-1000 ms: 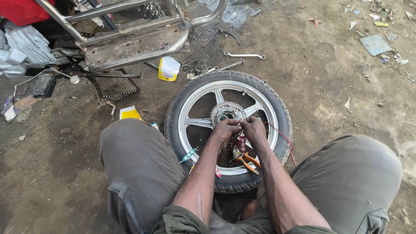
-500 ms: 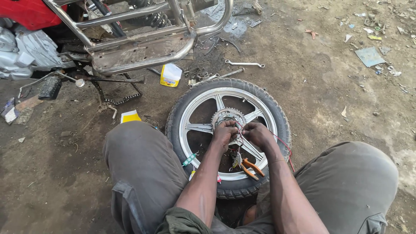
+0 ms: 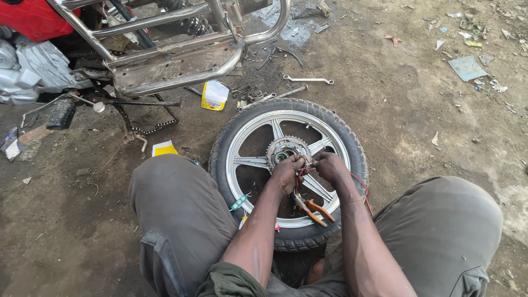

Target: The person sits on the ground and works on a motorcycle wheel, using pliers to strip and twist wires near the hub. They then use black electrical tape to wrap and secure the wire connections.

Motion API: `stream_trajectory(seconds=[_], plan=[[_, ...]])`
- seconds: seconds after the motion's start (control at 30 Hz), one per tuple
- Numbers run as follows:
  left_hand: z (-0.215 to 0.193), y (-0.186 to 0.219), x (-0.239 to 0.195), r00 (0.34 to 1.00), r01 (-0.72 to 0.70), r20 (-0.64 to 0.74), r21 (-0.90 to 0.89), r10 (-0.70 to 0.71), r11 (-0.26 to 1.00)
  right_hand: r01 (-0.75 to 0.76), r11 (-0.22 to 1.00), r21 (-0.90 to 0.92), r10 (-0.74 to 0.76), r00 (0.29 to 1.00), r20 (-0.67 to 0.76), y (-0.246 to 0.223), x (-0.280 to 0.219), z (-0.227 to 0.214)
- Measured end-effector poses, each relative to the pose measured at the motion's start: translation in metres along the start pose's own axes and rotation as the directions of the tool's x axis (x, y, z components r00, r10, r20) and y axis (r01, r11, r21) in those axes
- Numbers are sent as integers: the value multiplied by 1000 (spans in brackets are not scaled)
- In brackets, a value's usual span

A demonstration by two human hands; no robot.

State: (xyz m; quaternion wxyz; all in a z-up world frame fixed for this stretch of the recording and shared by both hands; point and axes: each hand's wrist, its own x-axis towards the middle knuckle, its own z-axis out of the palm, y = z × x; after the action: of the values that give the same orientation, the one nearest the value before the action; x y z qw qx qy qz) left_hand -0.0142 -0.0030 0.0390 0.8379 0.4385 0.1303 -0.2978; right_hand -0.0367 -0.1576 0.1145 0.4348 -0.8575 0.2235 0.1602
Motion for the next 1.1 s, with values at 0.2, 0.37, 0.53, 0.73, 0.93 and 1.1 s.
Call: stream_trajectory(seconds=[0.2, 0.37, 0.53, 0.73, 0.93, 1.1], plan=[[-12, -7, 14, 1000, -18, -18, 88, 19, 996, -7, 1000, 23, 8, 999, -34, 5, 5, 4], [1, 7, -11, 999, -32, -35, 108, 36, 994, -8, 998, 70, 12, 998, -58, -3, -9, 1], [-1, 10, -16, 992, -101, -50, 277, 119, 956, 1, 998, 65, 1, 999, -35, -2, -12, 2], [-1, 5, -10, 928, -6, -177, 871, 327, 491, 24, 999, 44, -25, 1000, 12, 13, 4, 10], [10, 19, -32, 925, -49, -170, 834, 340, 550, 26, 999, -34, -24, 998, 61, 15, 5, 15], [22, 35, -57, 963, -113, -85, 733, 254, 671, -15, 996, 90, 14, 1000, 10, 21, 7, 11]])
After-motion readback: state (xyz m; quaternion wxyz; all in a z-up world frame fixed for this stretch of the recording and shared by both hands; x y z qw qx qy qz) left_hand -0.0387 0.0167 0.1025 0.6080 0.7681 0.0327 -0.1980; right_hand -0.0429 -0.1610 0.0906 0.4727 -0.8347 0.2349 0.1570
